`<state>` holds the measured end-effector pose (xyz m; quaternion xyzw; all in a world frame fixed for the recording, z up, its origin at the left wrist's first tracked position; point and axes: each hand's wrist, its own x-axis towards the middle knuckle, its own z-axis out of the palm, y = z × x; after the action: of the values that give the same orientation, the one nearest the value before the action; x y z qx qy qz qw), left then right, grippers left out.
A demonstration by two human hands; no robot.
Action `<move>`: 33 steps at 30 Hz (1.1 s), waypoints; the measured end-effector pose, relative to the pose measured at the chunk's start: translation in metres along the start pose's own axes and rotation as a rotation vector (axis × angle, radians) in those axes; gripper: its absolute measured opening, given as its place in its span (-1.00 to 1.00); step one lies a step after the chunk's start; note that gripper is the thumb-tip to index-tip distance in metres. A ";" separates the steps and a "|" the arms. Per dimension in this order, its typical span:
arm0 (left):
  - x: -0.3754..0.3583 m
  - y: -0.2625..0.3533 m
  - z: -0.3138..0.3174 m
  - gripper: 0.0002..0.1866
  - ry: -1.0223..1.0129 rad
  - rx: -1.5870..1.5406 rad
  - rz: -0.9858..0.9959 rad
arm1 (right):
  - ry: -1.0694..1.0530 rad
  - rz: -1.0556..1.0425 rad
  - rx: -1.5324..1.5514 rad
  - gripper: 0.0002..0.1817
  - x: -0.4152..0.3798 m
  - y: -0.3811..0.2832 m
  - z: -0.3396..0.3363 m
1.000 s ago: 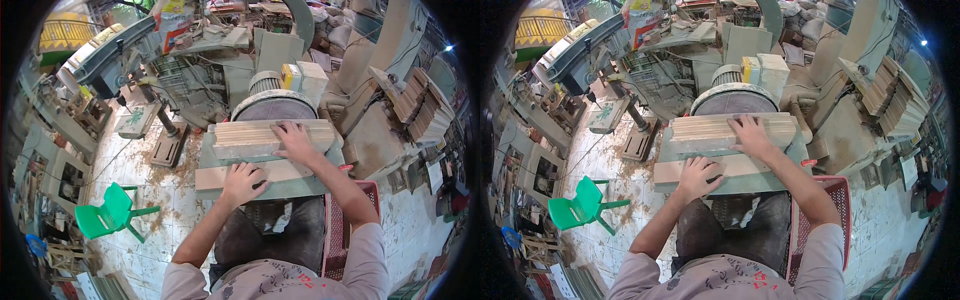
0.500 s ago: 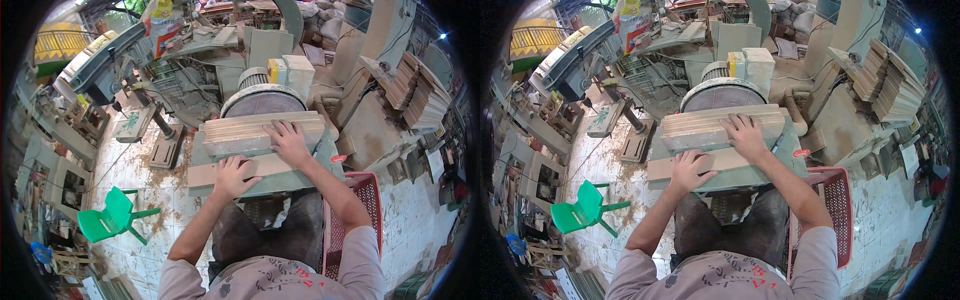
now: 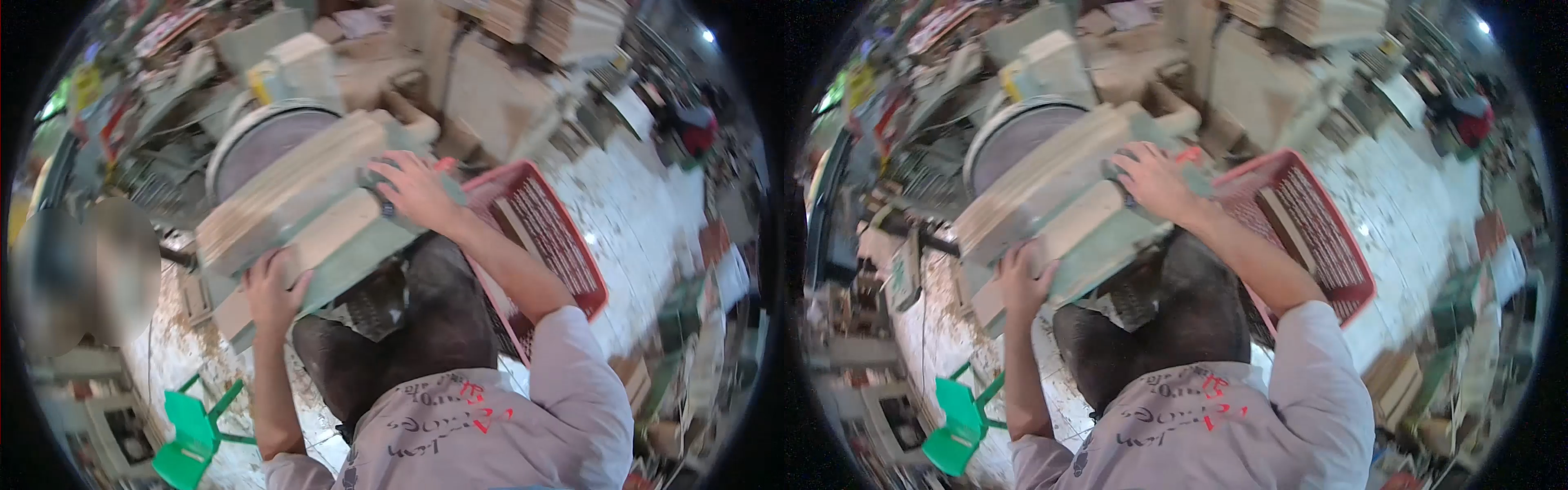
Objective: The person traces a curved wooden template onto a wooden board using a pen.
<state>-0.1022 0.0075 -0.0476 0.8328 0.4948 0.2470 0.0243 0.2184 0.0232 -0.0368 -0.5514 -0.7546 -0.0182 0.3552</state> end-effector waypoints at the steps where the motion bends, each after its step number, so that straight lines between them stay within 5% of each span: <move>1: 0.000 0.001 0.001 -0.44 -0.024 -0.030 0.031 | -0.001 0.040 -0.028 -0.51 -0.009 0.005 0.002; 6: 0.004 0.003 -0.002 -0.45 -0.038 -0.023 -0.049 | -0.005 0.158 0.048 -0.55 -0.025 0.022 0.020; 21: 0.000 -0.003 -0.021 -0.40 -0.103 -0.038 -0.020 | -0.291 -0.008 0.014 -0.69 -0.011 0.037 -0.017; 23: -0.001 -0.002 -0.022 -0.40 -0.103 -0.044 -0.032 | -0.157 -0.192 -0.044 -0.72 -0.015 0.033 -0.021; 28: 0.000 0.002 -0.024 -0.40 -0.090 -0.065 -0.039 | 0.056 -0.200 0.178 -0.66 -0.019 0.007 -0.014; 31: 0.004 0.001 -0.020 -0.47 0.016 -0.034 -0.073 | 0.085 0.142 0.576 -0.77 -0.026 -0.008 -0.001; 33: 0.008 0.000 -0.020 -0.51 0.170 0.001 -0.071 | 0.112 0.025 0.458 -0.83 -0.018 -0.019 -0.001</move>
<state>-0.1078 0.0103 -0.0263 0.7907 0.5246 0.3155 -0.0096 0.2052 0.0008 -0.0391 -0.4640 -0.7114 0.1273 0.5123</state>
